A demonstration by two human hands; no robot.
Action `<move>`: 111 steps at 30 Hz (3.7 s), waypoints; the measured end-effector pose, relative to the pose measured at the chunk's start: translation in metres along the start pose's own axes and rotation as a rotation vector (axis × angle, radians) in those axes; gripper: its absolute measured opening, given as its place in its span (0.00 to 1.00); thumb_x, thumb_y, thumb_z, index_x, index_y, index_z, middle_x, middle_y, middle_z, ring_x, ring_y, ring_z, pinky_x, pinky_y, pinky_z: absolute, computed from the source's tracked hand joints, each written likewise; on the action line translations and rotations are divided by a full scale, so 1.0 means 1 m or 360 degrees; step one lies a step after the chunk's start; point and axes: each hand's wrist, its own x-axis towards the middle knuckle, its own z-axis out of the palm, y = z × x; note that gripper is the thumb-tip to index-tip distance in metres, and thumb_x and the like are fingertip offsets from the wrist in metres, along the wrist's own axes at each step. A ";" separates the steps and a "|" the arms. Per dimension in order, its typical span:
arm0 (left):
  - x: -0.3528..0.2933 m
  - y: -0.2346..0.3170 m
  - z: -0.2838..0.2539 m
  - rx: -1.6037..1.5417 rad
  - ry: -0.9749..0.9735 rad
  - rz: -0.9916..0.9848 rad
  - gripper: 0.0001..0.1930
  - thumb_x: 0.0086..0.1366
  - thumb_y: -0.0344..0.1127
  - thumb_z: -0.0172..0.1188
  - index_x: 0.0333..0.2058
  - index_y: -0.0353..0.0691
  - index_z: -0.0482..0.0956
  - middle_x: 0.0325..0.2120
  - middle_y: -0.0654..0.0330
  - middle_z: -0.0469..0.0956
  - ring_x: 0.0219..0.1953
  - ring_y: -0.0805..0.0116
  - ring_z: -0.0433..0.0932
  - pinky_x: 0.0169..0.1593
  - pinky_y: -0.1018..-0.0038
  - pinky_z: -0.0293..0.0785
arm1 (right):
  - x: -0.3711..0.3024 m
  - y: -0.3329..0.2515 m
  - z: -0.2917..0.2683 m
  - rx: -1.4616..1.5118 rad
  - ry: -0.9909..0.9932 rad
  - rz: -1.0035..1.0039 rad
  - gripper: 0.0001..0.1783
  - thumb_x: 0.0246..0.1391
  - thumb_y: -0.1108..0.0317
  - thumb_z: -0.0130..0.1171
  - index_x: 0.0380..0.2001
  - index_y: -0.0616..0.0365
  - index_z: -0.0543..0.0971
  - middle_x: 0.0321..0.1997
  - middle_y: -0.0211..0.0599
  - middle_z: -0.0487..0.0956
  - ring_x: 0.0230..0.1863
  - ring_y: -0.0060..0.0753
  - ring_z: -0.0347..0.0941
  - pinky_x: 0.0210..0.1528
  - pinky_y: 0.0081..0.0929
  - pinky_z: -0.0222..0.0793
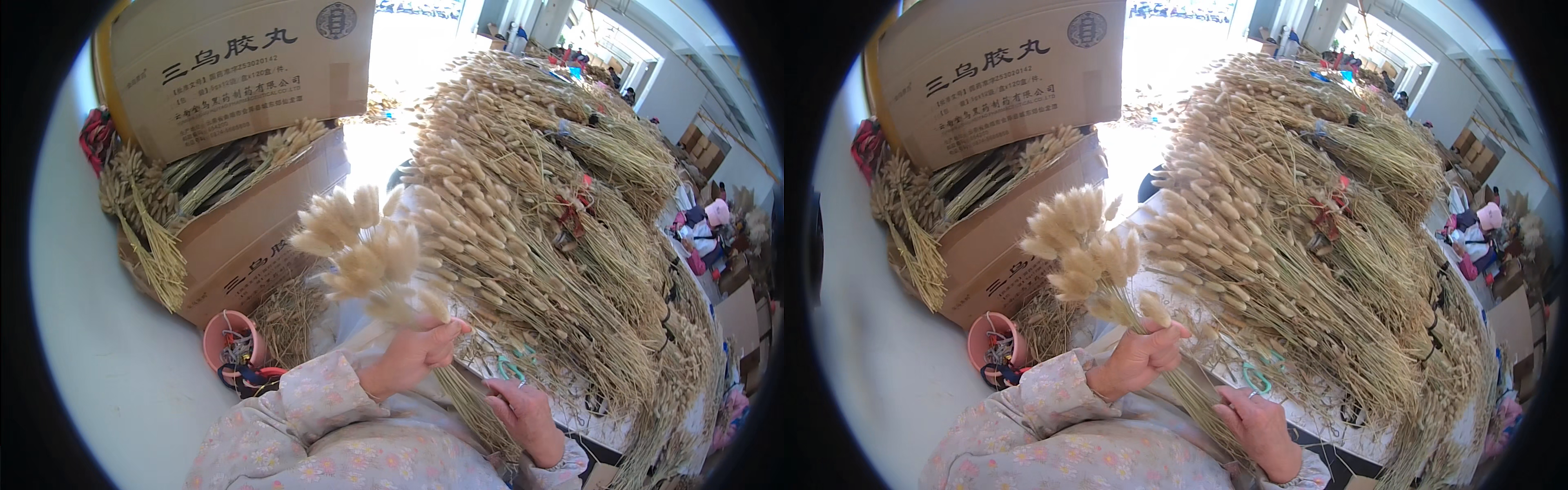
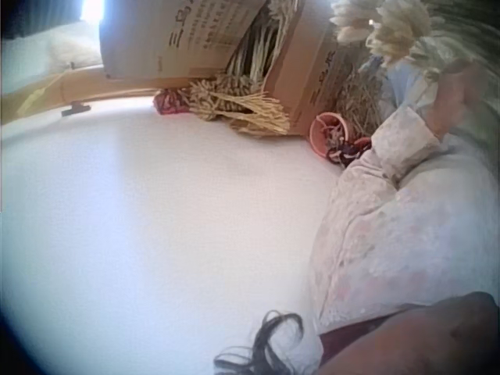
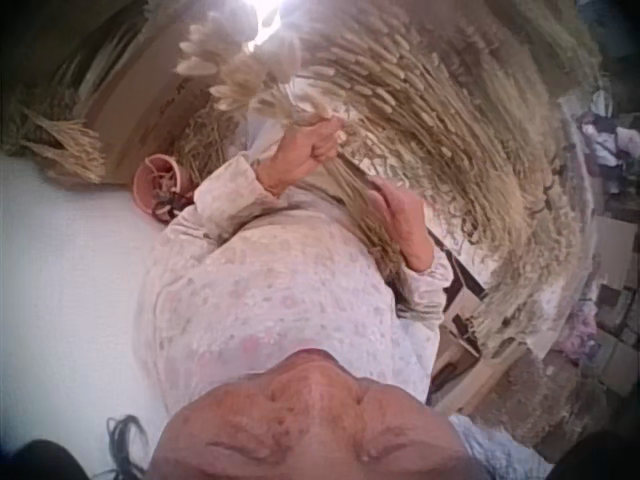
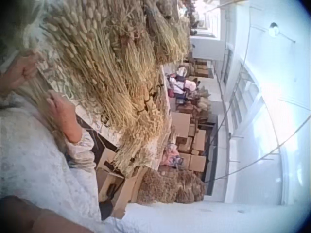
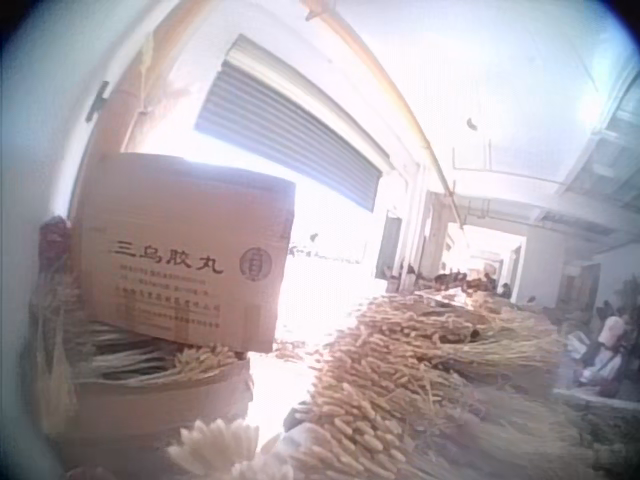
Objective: The person gathers dried wheat stalks from a large pile on a table, aligns them into a bundle, and secures the bundle with a rubber band. The person repeats this process, placing completed bundles aside.
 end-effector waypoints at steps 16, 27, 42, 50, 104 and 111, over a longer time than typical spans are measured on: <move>0.008 -0.005 -0.002 0.0209 -0.0180 0.0417 0.14 0.59 0.31 0.63 0.20 0.42 0.65 0.23 0.67 0.66 0.23 0.85 0.59 0.31 0.83 0.59 | 0.020 -0.020 0.024 -0.0150 0.0262 -0.0069 0.06 0.49 0.77 0.59 0.32 0.59 0.80 0.26 0.43 0.78 0.27 0.41 0.75 0.29 0.30 0.70; 0.006 -0.004 -0.003 0.0144 -0.0293 0.0408 0.24 0.57 0.35 0.64 0.50 0.31 0.70 0.19 0.76 0.59 0.22 0.87 0.57 0.28 0.86 0.54 | 0.012 -0.036 0.028 -0.0441 0.0311 -0.0118 0.05 0.46 0.73 0.64 0.27 0.55 0.77 0.22 0.38 0.75 0.21 0.42 0.73 0.23 0.33 0.67; -0.003 -0.010 -0.013 -0.0243 -0.0085 0.0211 0.15 0.70 0.45 0.45 0.28 0.43 0.70 0.09 0.73 0.48 0.11 0.79 0.46 0.19 0.77 0.49 | 0.014 -0.038 0.040 -0.0424 0.0283 -0.0217 0.08 0.50 0.66 0.60 0.25 0.53 0.71 0.21 0.32 0.70 0.20 0.34 0.70 0.22 0.31 0.63; -0.007 -0.021 -0.032 -0.0428 0.0019 0.0115 0.17 0.67 0.44 0.47 0.21 0.44 0.67 0.09 0.73 0.48 0.11 0.78 0.47 0.19 0.75 0.46 | 0.009 0.069 0.017 -0.0666 0.0414 0.0369 0.06 0.48 0.67 0.63 0.30 0.54 0.78 0.28 0.39 0.75 0.27 0.45 0.74 0.26 0.37 0.69; -0.002 -0.026 -0.034 -0.0092 0.0461 0.0040 0.10 0.68 0.41 0.54 0.40 0.42 0.74 0.10 0.75 0.48 0.11 0.83 0.45 0.18 0.81 0.47 | 0.013 0.077 0.039 -0.1010 -0.0063 -0.0016 0.08 0.45 0.69 0.52 0.30 0.55 0.79 0.38 0.37 0.76 0.45 0.37 0.71 0.48 0.38 0.62; -0.001 -0.017 -0.042 -0.0120 0.0500 0.0112 0.09 0.67 0.40 0.55 0.40 0.43 0.73 0.10 0.75 0.48 0.11 0.83 0.45 0.17 0.81 0.46 | -0.019 0.083 -0.012 -0.0307 0.0193 -0.0122 0.09 0.45 0.68 0.61 0.33 0.52 0.81 0.43 0.41 0.77 0.46 0.46 0.72 0.48 0.38 0.66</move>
